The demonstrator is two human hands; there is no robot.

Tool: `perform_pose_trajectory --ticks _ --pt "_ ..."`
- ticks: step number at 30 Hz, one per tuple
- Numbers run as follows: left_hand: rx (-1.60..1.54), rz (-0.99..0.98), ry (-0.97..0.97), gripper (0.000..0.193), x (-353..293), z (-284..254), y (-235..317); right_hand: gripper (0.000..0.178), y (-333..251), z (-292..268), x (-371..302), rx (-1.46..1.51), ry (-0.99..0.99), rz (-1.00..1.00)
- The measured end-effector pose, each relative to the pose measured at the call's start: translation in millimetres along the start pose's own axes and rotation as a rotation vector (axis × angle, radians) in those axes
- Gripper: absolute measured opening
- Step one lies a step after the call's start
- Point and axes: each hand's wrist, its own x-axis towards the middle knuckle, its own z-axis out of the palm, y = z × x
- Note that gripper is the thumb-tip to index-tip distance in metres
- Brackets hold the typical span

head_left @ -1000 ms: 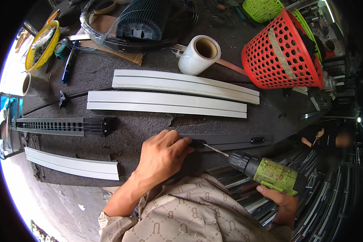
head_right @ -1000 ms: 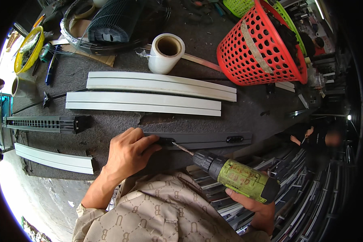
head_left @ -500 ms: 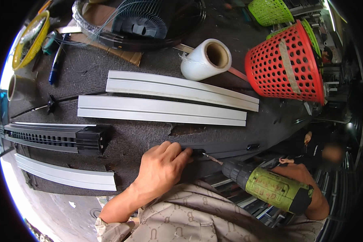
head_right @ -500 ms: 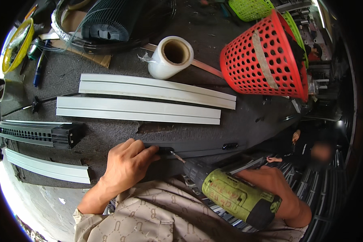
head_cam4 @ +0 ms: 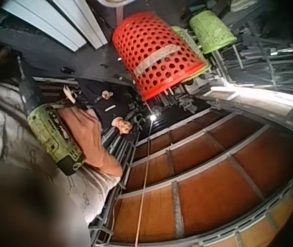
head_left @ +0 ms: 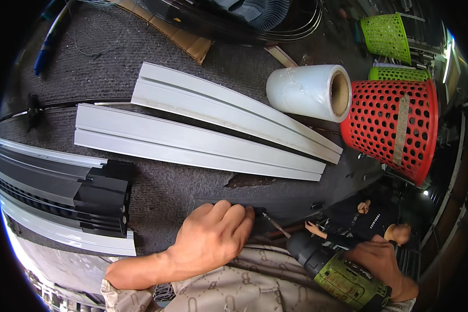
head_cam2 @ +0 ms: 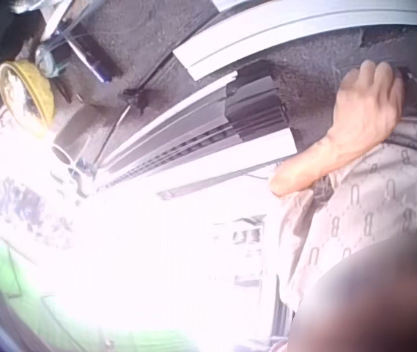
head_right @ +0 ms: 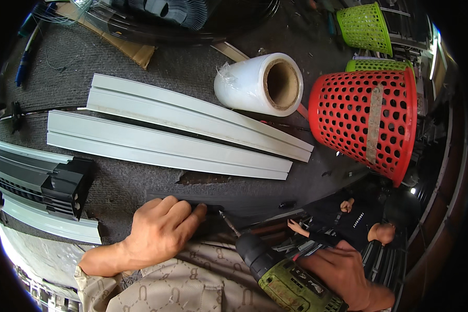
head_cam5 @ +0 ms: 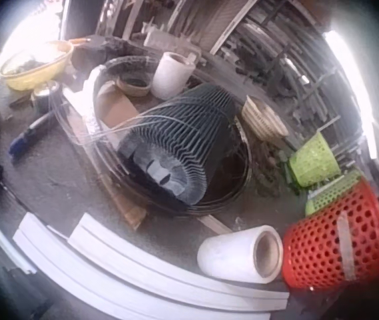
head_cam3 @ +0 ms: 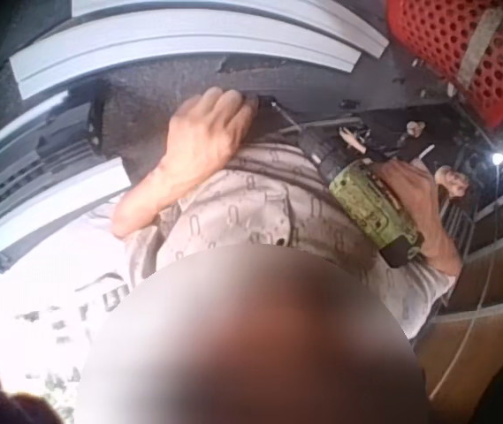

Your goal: The person assembles a window frame by inserting a thin wire into a black profile, then uses a cordless drill to drive screws into the profile. They handle multiple white and black profiles and place the assembled piece on the workbench.

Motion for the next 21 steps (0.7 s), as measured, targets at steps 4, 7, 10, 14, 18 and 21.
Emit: perform_pose_trajectory --ticks 4,7,10,14,18,21 --pt "-0.012 -0.012 -0.003 0.029 0.4 0.7 -0.3 0.025 -5.9 -9.1 2.3 -0.11 -0.072 -0.037" --pt "-0.02 -0.015 0.009 0.027 0.0 2.0 -1.0 0.026 -6.7 -8.2 2.7 -0.159 -0.052 -0.062" --pt "-0.023 -0.016 0.021 0.025 -0.9 3.2 -1.7 0.027 -6.7 -3.5 2.2 -0.231 -0.038 -0.084" --pt "-0.045 -0.02 0.038 0.022 -2.3 4.0 -2.0 0.027 -9.1 -3.1 0.1 -0.201 -0.071 -0.064" --pt "-0.058 -0.019 0.053 0.02 -2.1 4.4 -3.5 0.027 -10.8 1.6 3.1 -0.184 -0.017 -0.078" --pt "-0.067 -0.016 0.066 0.018 -2.3 5.2 -3.4 0.026 -11.3 5.2 6.0 -0.222 0.02 -0.086"
